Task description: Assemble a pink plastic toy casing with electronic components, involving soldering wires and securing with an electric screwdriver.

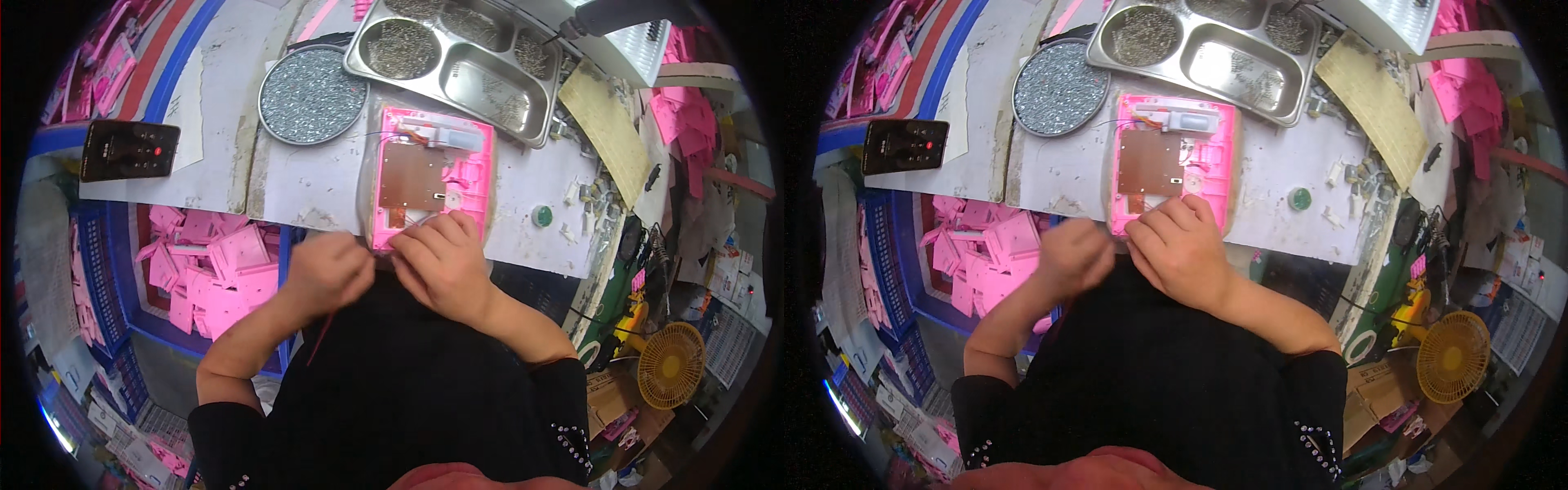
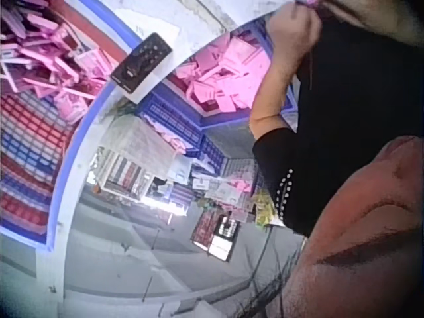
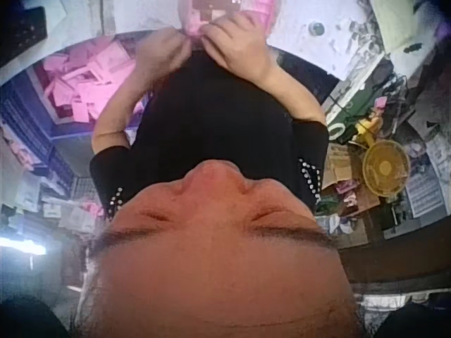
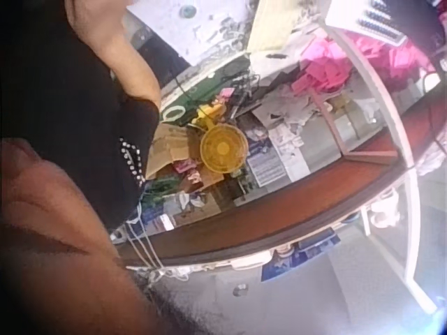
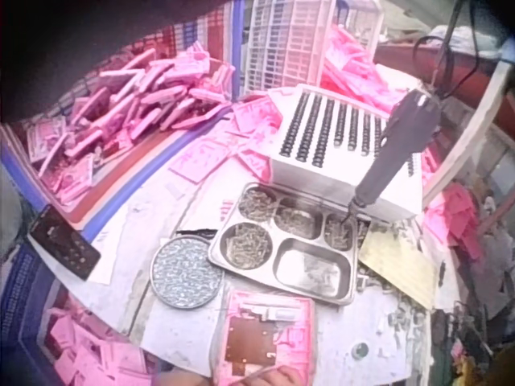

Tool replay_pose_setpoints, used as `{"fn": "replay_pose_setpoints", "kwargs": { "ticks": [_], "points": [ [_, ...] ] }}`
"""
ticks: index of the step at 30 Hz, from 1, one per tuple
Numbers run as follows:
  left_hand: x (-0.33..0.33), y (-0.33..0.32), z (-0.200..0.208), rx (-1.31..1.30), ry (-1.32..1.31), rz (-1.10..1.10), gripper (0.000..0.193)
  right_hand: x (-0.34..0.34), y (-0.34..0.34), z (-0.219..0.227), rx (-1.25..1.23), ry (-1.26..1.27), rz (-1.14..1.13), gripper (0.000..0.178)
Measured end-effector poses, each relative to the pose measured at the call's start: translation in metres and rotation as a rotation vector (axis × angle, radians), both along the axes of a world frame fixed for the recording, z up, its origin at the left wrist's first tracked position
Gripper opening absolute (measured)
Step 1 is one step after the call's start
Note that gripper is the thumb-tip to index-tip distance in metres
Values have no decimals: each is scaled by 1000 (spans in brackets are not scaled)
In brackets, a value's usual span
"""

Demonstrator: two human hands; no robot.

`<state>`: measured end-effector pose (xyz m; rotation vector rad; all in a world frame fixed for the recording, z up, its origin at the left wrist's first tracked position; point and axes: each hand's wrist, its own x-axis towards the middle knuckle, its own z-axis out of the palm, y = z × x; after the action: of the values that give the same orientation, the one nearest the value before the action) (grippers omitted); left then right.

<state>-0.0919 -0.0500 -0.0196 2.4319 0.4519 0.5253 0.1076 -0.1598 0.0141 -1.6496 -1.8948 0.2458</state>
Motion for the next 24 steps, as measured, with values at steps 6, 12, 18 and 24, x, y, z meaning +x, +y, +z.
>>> {"fn": "replay_pose_setpoints", "kwargs": {
  "ticks": [6,12,18,24],
  "points": [
    [-12,-15,-16,-42,204,-175,15,-10,11,-4,-39,-99,4,24],
    [-1,39,42,-293,133,-170,22,-12,13,-13,-21,-132,-1,26],
    [25,49,0,-47,-143,-357,23,70,9,31,-216,126,364,27],
    [33,56,6,-97,-109,-444,21,303,60,65,127,94,-685,17]
  ]
}}
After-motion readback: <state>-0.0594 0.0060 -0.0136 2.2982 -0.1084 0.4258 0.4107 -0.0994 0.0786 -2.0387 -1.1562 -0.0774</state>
